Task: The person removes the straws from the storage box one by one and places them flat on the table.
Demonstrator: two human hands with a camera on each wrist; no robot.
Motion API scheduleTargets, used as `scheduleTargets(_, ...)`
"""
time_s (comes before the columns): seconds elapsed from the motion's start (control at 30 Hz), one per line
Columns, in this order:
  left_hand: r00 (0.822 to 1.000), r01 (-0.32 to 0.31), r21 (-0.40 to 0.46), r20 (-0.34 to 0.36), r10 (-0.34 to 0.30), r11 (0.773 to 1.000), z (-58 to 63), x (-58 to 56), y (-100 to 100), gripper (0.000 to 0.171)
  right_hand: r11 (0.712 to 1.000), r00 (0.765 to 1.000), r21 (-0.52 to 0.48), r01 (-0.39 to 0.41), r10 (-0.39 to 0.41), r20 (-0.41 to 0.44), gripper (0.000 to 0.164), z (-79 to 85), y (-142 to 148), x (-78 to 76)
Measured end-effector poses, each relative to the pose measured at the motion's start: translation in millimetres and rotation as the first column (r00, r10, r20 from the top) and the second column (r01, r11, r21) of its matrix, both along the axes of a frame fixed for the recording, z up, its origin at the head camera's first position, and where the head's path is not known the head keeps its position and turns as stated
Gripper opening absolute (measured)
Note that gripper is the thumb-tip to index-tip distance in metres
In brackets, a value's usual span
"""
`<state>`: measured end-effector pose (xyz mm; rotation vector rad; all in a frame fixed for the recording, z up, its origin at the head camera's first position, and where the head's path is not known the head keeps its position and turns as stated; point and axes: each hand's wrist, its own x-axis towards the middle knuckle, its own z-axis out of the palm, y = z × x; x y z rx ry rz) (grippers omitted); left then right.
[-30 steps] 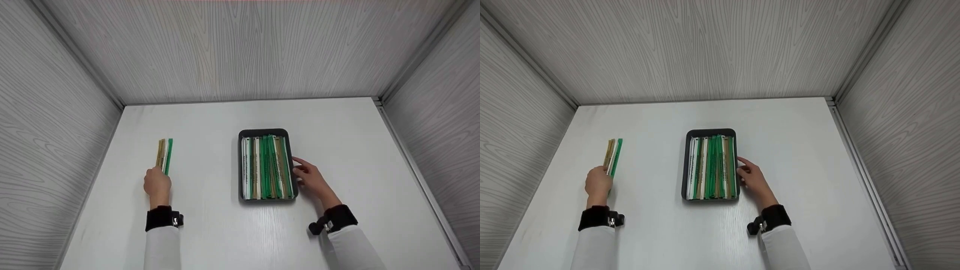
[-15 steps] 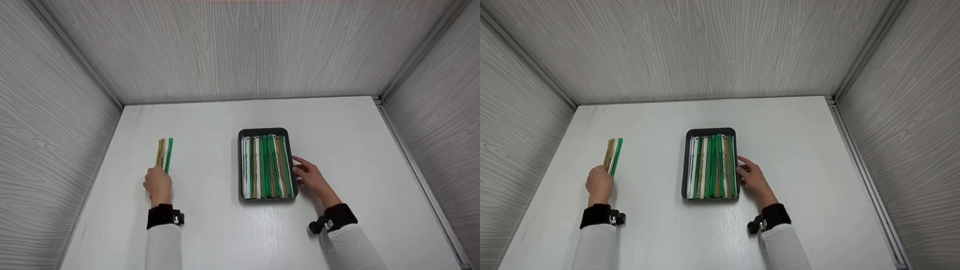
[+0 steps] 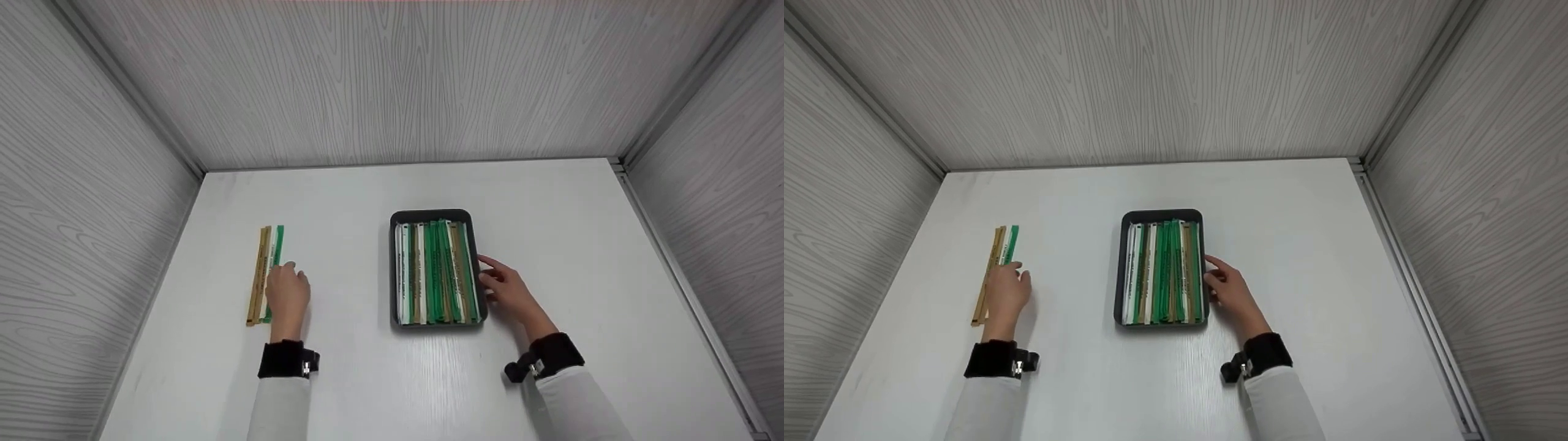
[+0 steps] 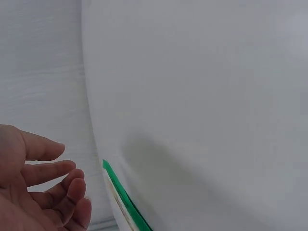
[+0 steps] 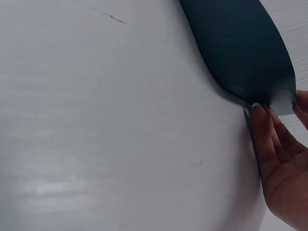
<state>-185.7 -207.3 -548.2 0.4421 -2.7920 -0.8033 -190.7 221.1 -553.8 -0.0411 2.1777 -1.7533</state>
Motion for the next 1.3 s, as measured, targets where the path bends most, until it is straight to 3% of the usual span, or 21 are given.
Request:
scheduleTargets(0.13, 0.995, 0.102, 0.036, -0.014, -0.102, 0.994, 9.4, -5.3, 39.0, 0.031, 1.000, 1.000, 0.008, 0.003, -0.003, -0.006, 0.052, 0.2, 1.1, -0.1)
scheduleTargets(0.27, 0.977, 0.212, 0.058, -0.038, -0.210, 0.976, 14.4, -7.5, 79.6, 0.031, 1.000, 1.000, 0.006, 0.004, -0.004, -0.017, 0.051, -0.1, 0.7, -0.8)
scheduleTargets(0.47, 0.945, 0.323, 0.028, -0.051, -0.322, 0.946, 18.3, 2.5, 133.3, 0.032, 1.000, 1.000, 0.001, 0.001, -0.001, -0.025, 0.051, -0.9, 0.0, -0.8)
scheduleTargets(0.6, 0.911, 0.412, 0.006, -0.022, -0.411, 0.911, 15.7, 8.0, 158.3, 0.032, 1.000, 1.000, -0.005, -0.005, 0.004, -0.023, 0.052, -1.1, 0.0, -0.6)
scheduleTargets(0.73, 0.878, 0.478, -0.011, 0.043, -0.477, 0.878, 9.7, 9.3, 174.6, 0.021, 1.000, 1.000, -0.007, -0.005, 0.005, -0.024, 0.052, -1.8, -0.7, -0.5)
scheduleTargets(1.0, 0.843, 0.529, -0.042, 0.139, -0.519, 0.848, -5.5, 5.2, 191.6, 0.006, 1.000, 1.000, -0.001, 0.003, -0.003, -0.029, 0.052, -1.4, -2.8, 0.4)
scheduleTargets(1.3, 0.860, 0.494, -0.048, 0.177, -0.479, 0.868, -11.5, 3.5, 191.8, 0.009, 1.000, 1.000, -0.009, 0.005, -0.005, -0.020, 0.051, -1.6, -4.3, 0.8)
